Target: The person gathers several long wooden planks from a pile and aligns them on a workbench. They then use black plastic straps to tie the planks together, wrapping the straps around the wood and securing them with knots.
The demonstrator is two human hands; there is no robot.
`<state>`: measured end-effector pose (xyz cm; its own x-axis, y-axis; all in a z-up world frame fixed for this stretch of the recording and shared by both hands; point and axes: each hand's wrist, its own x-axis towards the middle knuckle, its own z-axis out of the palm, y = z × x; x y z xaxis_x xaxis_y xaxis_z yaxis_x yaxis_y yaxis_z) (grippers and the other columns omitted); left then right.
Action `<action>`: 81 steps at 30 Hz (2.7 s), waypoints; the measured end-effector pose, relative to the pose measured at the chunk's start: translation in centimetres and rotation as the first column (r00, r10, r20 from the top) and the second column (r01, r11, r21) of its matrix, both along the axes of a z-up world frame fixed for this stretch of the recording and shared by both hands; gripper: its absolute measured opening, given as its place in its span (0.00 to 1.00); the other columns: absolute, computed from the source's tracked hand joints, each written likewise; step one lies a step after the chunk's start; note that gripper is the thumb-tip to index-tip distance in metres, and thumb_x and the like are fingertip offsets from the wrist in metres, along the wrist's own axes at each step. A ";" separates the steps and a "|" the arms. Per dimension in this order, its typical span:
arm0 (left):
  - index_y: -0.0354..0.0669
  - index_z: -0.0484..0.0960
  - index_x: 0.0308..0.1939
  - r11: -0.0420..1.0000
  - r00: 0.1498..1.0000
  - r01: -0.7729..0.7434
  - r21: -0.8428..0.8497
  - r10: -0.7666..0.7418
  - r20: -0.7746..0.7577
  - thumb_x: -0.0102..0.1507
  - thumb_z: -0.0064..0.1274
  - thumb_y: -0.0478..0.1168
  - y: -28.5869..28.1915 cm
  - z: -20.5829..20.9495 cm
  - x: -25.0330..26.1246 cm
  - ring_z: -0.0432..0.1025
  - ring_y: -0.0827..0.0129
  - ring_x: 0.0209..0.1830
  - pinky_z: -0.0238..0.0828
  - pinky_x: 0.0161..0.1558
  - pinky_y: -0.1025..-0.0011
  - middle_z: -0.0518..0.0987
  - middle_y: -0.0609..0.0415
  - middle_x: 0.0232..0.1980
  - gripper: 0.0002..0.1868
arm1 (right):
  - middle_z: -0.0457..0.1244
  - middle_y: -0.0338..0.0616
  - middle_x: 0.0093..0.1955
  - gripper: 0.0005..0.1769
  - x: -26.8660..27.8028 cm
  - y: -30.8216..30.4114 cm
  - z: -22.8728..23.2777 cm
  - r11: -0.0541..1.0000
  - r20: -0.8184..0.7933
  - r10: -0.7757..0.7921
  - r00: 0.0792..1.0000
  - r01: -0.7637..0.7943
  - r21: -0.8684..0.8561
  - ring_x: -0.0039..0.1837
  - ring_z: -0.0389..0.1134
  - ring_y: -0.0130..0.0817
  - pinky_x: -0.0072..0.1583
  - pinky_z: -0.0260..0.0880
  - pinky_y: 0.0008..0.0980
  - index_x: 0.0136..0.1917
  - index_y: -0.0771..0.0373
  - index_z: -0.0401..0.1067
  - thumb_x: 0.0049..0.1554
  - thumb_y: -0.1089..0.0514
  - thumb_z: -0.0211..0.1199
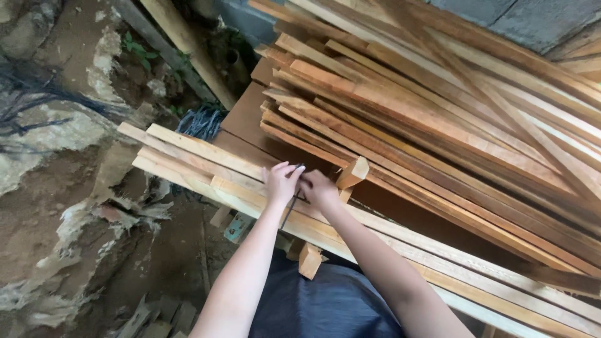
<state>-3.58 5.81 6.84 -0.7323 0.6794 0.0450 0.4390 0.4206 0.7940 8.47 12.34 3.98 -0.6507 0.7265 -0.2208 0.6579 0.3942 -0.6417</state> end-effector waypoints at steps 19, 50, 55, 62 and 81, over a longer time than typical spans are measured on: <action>0.65 0.88 0.41 0.871 0.990 0.069 -0.486 -0.118 -0.072 0.64 0.57 0.57 -0.8 -2.1 2.3 0.52 0.65 0.79 0.38 0.77 0.46 0.78 0.78 0.60 0.10 | 0.70 0.31 0.31 0.11 -2.8 2.4 -6.2 0.725 -0.178 -0.547 0.818 0.356 -0.590 0.37 0.68 0.18 0.39 0.66 0.18 0.36 0.48 0.83 0.59 0.50 0.67; 0.45 0.50 0.77 0.613 0.049 -0.749 -0.251 0.429 0.902 0.61 0.65 0.58 -6.2 4.0 4.5 0.52 0.51 0.81 0.46 0.78 0.55 0.57 0.39 0.79 0.51 | 0.65 0.53 0.70 0.52 -4.8 4.2 0.9 0.729 0.303 0.348 0.887 -0.053 -0.683 0.77 0.59 0.48 0.77 0.55 0.42 0.65 0.55 0.76 0.39 0.18 0.67; 0.48 0.52 0.76 0.588 0.048 -0.770 -0.249 0.441 0.896 0.62 0.64 0.58 -6.9 1.5 4.4 0.56 0.51 0.78 0.51 0.77 0.53 0.61 0.41 0.77 0.48 | 0.61 0.52 0.75 0.62 -5.8 3.7 0.9 0.685 0.355 0.370 0.858 0.006 -0.728 0.80 0.56 0.43 0.78 0.53 0.39 0.70 0.57 0.72 0.34 0.15 0.69; 0.42 0.57 0.75 0.609 0.133 -0.743 -0.279 0.542 0.829 0.63 0.63 0.59 -6.8 2.5 4.7 0.55 0.53 0.79 0.53 0.76 0.57 0.63 0.40 0.75 0.47 | 0.65 0.49 0.67 0.59 -5.1 2.7 -3.9 0.691 0.338 0.339 0.878 0.011 -0.723 0.75 0.61 0.43 0.74 0.56 0.39 0.64 0.59 0.75 0.33 0.15 0.70; 0.34 0.40 0.80 0.817 0.727 -0.500 -0.288 0.576 0.373 0.62 0.62 0.62 -12.6 -3.2 -0.5 0.37 0.42 0.83 0.29 0.79 0.46 0.42 0.31 0.80 0.60 | 0.66 0.37 0.68 0.45 -3.8 2.6 -1.6 0.926 0.089 0.100 0.991 -0.060 -0.373 0.72 0.64 0.43 0.70 0.66 0.45 0.74 0.45 0.62 0.52 0.23 0.64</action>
